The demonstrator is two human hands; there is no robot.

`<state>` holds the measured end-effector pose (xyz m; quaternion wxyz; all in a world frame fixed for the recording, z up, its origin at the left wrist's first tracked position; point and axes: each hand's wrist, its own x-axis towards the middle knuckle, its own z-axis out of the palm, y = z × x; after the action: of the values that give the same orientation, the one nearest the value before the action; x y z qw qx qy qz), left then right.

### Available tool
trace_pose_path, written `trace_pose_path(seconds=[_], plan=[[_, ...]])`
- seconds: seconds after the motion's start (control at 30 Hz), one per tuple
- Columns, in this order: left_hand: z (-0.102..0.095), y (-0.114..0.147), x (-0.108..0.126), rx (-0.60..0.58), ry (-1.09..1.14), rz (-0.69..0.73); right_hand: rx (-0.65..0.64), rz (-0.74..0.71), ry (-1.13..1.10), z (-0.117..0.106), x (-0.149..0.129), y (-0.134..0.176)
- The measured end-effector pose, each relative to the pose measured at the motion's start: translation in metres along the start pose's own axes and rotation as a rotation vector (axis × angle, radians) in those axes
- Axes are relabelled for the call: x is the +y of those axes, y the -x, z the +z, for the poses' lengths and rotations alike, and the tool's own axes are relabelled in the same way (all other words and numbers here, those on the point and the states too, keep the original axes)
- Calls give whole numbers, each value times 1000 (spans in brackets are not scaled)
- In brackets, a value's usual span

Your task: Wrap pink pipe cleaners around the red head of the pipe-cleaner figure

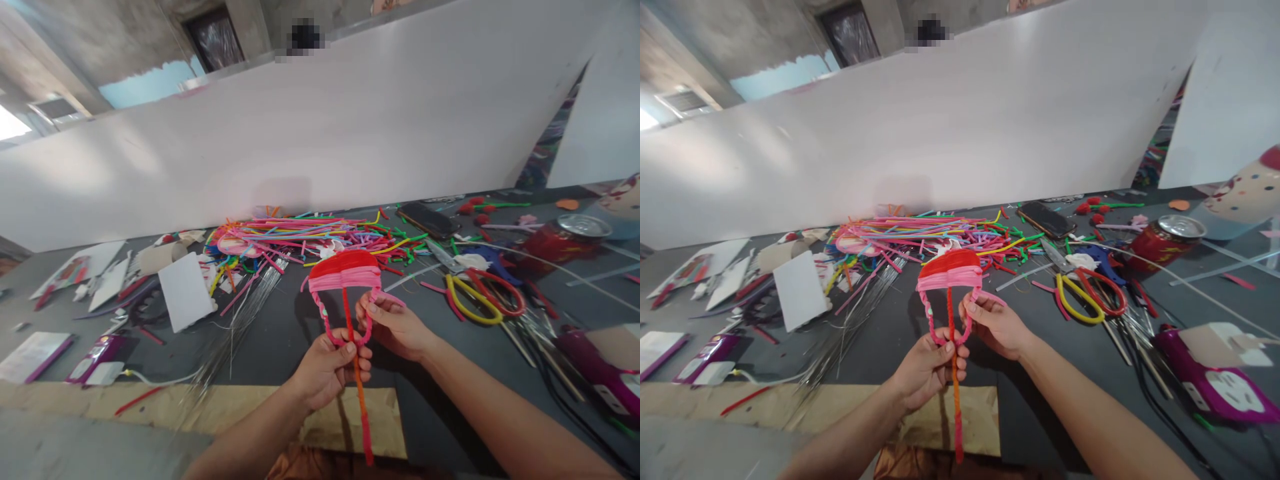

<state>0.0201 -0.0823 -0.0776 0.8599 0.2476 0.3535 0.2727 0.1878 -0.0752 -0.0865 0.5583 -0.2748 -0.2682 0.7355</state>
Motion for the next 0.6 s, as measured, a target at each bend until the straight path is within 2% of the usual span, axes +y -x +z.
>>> trace_pose_path(seconds=[0.17, 0.27, 0.47, 0.53, 0.6], plan=[[4, -2, 5, 141, -191, 175, 127, 17, 99, -2, 2, -4], [9, -2, 4, 193, -283, 225, 171, -48, 252, -2, 3, -5], [12, -1, -1, 238, -389, 235, 327, -246, 810, -2, 6, -6], [9, -2, -1, 228, -387, 225, 282, -277, 1003, -1, 0, -5], [5, -2, 3, 227, -380, 211, 254, -275, 1311, -2, -16, -2]])
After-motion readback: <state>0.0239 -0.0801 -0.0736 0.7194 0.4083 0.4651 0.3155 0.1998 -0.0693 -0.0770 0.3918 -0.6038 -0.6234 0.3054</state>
